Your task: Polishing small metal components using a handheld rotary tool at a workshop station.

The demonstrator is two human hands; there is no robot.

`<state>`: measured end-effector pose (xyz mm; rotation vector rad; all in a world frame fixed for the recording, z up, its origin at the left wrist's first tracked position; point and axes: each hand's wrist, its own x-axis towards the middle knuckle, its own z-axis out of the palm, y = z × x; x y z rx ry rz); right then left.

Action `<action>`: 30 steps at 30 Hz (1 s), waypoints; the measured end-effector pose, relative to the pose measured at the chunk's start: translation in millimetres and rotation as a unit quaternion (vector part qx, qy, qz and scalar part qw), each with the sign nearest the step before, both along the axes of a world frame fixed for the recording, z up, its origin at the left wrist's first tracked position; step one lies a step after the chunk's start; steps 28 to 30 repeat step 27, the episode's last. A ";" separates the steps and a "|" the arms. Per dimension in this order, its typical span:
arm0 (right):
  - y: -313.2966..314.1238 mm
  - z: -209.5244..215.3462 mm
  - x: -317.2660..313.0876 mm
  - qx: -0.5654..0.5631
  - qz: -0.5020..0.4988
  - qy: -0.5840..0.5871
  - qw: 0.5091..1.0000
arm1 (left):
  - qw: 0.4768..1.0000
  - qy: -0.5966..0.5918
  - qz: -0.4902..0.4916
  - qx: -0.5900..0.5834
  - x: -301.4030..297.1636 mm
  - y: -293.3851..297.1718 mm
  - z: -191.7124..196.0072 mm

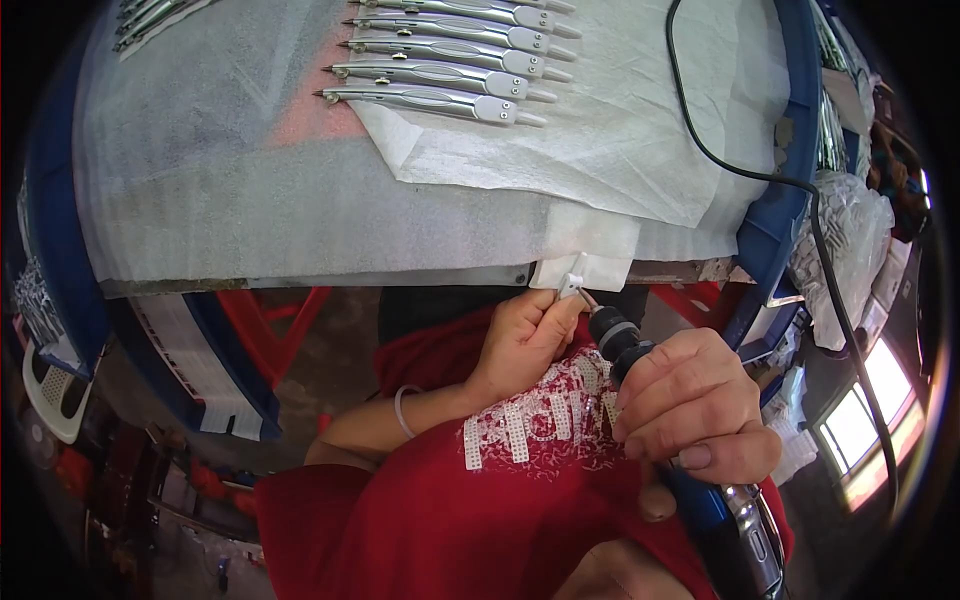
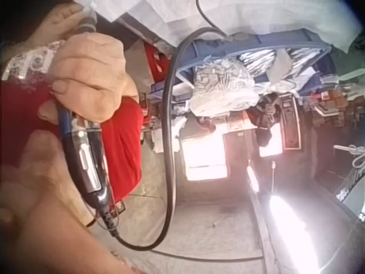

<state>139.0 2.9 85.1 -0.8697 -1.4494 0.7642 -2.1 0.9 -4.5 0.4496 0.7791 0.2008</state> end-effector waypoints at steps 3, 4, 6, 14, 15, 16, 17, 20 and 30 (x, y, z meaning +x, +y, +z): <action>0.2 -0.8 -4.5 -0.002 -0.031 0.095 0.995 | 1.000 0.015 -0.016 0.022 -0.9 -0.8 -1.9; 0.1 -1.0 -3.3 -0.003 -0.019 0.092 0.996 | 0.999 0.020 -0.020 0.029 -0.7 -0.5 -1.8; 0.6 -1.8 -2.6 -0.004 -0.006 0.090 0.996 | 0.999 0.024 -0.024 0.036 -0.6 -0.2 -0.9; 2.4 -0.6 4.6 -0.007 0.015 0.022 1.000 | 1.000 0.018 -0.008 0.020 -0.1 -0.8 0.7; 1.9 0.3 2.5 -0.004 0.015 0.022 1.000 | 1.000 0.018 -0.008 0.022 0.2 -1.2 0.9; 1.3 1.1 -1.3 -0.005 0.003 0.057 0.998 | 1.000 0.021 -0.006 0.019 0.1 -1.5 0.9; 0.8 1.5 -3.7 -0.006 -0.009 0.091 0.996 | 1.000 0.024 -0.005 0.016 -0.3 -1.6 0.8; -1.2 4.8 4.2 -0.012 0.013 0.003 1.000 | 1.000 0.017 -0.009 0.017 0.6 1.0 3.1; -3.3 4.3 1.3 -0.001 0.036 0.014 0.999 | 0.999 -0.003 0.031 -0.006 -1.3 -9.3 -5.0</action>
